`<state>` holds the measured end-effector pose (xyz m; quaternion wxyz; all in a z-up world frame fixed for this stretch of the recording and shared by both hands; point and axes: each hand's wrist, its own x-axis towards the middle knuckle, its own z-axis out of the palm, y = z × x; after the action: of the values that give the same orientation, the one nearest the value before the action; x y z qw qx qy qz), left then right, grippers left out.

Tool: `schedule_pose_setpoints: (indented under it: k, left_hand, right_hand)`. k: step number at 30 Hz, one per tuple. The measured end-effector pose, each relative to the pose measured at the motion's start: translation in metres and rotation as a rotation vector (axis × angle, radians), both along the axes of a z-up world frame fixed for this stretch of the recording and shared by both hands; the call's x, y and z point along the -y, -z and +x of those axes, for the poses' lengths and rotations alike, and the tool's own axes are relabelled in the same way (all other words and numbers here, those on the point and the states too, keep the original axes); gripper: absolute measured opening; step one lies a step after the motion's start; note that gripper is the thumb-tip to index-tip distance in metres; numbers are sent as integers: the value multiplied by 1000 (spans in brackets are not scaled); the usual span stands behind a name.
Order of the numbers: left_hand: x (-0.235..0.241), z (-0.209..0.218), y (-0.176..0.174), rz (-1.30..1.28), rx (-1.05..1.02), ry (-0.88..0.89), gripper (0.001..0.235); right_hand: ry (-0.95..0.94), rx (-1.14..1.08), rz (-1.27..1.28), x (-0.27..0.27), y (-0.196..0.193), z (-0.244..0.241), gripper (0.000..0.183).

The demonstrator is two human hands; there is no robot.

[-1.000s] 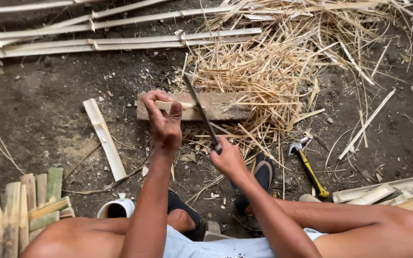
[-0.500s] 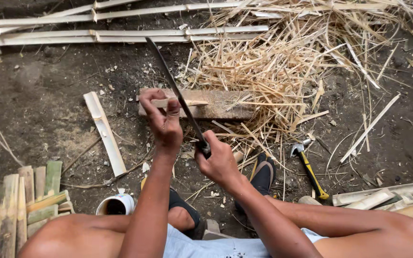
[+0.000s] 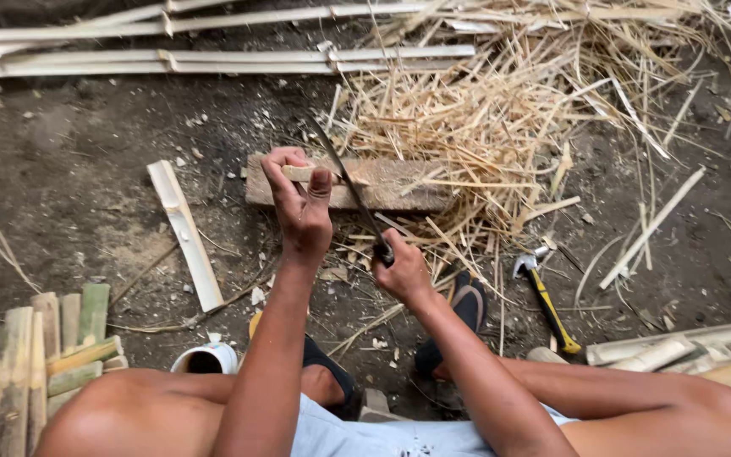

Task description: The person sits on the ground and uses a knife to shave and shape a small piece of bamboo on a wooden block. They repeatedly pick up bamboo pieces, shave them, and place them aside, accumulating shavings on the ground.

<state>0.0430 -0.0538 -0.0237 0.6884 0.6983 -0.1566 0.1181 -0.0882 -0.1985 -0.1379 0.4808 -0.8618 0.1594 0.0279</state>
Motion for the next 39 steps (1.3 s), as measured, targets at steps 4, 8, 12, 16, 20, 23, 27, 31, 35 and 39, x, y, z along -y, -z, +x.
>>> schedule_pose_setpoints:
  k: [4,8,12,16,20,23,27,31,35,39]
  left_hand:
    - [-12,6,-2,-126,-61,38,46]
    - [-14,5,-3,-26,8,33,41]
    - [-18,1,-1,-16,-91,153,35]
    - [-20,6,-3,-110,-121,126,31]
    - [-28,16,-2,-86,-67,60,38]
    - [-15,7,5,-59,-43,-84,43]
    - [7,-2,12,9,8,-180,48]
    - [1,6,10,-74,-18,-235,49]
    - [-3,11,16,7,18,-212,45]
    - [-1,6,21,13,68,-206,46]
  right_hand:
    - [16,-209,-249,25,33,23,35]
    - [-71,-27,-166,21,-24,11,34]
    - [-109,61,-90,5,-57,-6,28]
    - [-77,-182,-172,16,-5,16,34]
    - [-60,-342,-324,38,10,28,42]
    - [-91,-415,-200,20,-33,23,41]
    - [-75,180,-59,-27,-64,-4,26]
    - [20,-141,-96,-21,-15,24,31]
    - [20,-263,-149,22,16,33,32]
    - [27,-318,-56,18,11,8,33]
